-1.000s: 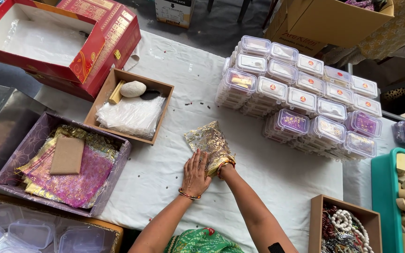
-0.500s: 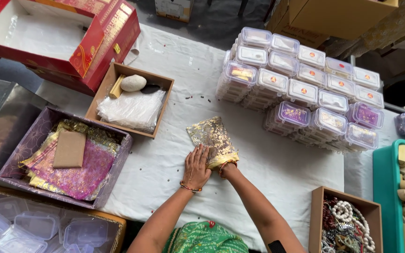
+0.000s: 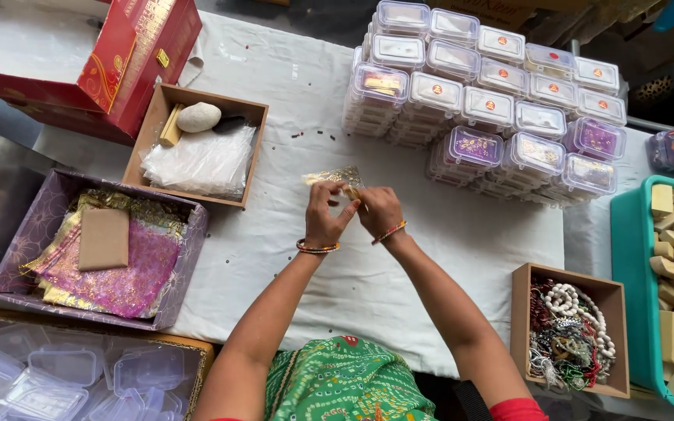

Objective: The person wraps small jewelry items, including a red beaded bracelet and a white beaded necklace, in decorative fabric and plastic bags. They then place the wrapped items into small clear plastic containers and stack them on the table.

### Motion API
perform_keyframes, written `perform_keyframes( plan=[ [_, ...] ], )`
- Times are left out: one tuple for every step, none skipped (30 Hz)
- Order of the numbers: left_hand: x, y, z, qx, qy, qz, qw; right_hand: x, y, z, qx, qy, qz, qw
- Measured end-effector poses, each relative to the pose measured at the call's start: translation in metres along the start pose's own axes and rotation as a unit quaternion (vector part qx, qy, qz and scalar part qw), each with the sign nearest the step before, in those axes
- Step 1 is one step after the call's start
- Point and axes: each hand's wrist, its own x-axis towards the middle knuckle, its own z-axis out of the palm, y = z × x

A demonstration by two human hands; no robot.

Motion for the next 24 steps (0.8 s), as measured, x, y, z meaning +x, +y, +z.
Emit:
perform_keyframes(
  plan=[
    [0.005,0.015,-0.008,-0.004,0.039,0.064,0.997,0.021,-0.002,-0.012,0.035,-0.009,0.023,0.999],
    [0.009,0.029,-0.015,-0.007,0.078,0.127,0.989,0.04,-0.005,-0.024,0.071,-0.019,0.045,0.996],
    [0.013,0.013,-0.015,-0.008,0.078,0.129,0.988,0.059,-0.011,-0.04,0.07,-0.018,0.044,0.996],
    [0.018,-0.002,-0.015,0.007,0.118,0.133,0.984,0.077,-0.017,-0.055,0.109,-0.06,0.081,0.989],
    [0.023,-0.018,-0.016,0.021,0.157,0.138,0.978,0.096,-0.023,-0.07,0.148,-0.103,0.117,0.977],
    [0.028,-0.034,-0.017,0.02,0.159,0.141,0.977,0.105,-0.022,-0.078,0.146,-0.101,0.114,0.977],
    [0.034,-0.049,-0.018,-0.155,0.074,-0.003,0.985,0.115,-0.021,-0.086,0.209,-0.169,0.147,0.952],
    [0.04,-0.064,-0.019,-0.322,-0.019,-0.147,0.935,0.124,-0.019,-0.094,0.269,-0.235,0.179,0.917],
    [0.04,-0.069,-0.022,-0.322,-0.019,-0.143,0.936,0.122,-0.008,-0.09,0.267,-0.233,0.176,0.918],
    [0.038,-0.075,-0.024,-0.436,-0.084,-0.167,0.881,0.119,0.004,-0.086,0.331,-0.22,0.2,0.896],
    [0.037,-0.082,-0.026,-0.539,-0.147,-0.188,0.807,0.116,0.016,-0.082,0.394,-0.206,0.222,0.868],
    [0.038,-0.095,-0.022,-0.54,-0.147,-0.188,0.807,0.105,0.031,-0.073,0.393,-0.207,0.223,0.868],
    [0.039,-0.108,-0.018,-0.476,-0.131,-0.228,0.839,0.094,0.047,-0.064,0.374,-0.202,0.294,0.856],
    [0.036,-0.122,-0.014,-0.409,-0.114,-0.268,0.865,0.081,0.062,-0.053,0.354,-0.198,0.366,0.838],
    [0.032,-0.119,-0.014,-0.41,-0.112,-0.272,0.864,0.054,0.085,-0.027,0.354,-0.202,0.367,0.836],
    [0.031,-0.114,-0.014,-0.385,-0.097,-0.266,0.878,0.028,0.109,-0.002,0.385,-0.193,0.423,0.797],
    [0.03,-0.109,-0.013,-0.361,-0.083,-0.259,0.892,0.003,0.134,0.023,0.413,-0.184,0.477,0.754],
    [0.028,-0.112,-0.012,-0.361,-0.084,-0.262,0.891,-0.014,0.129,0.025,0.413,-0.184,0.48,0.752],
    [0.027,-0.114,-0.011,-0.277,-0.084,-0.249,0.924,-0.031,0.125,0.028,0.412,-0.182,0.495,0.743],
    [0.027,-0.115,-0.009,-0.191,-0.086,-0.233,0.95,-0.048,0.122,0.03,0.412,-0.18,0.511,0.733],
    [0.028,-0.117,-0.008,-0.191,-0.089,-0.235,0.949,-0.051,0.118,0.027,0.411,-0.179,0.514,0.731],
    [0.029,-0.12,-0.009,-0.152,-0.078,-0.175,0.97,-0.054,0.112,0.025,0.421,-0.152,0.506,0.737],
    [0.029,-0.122,-0.009,-0.113,-0.067,-0.113,0.985,-0.058,0.107,0.023,0.431,-0.124,0.496,0.743],
    [0.031,-0.108,-0.014,-0.113,-0.069,-0.113,0.985,-0.059,0.11,0.022,0.431,-0.122,0.498,0.743]
  ],
)
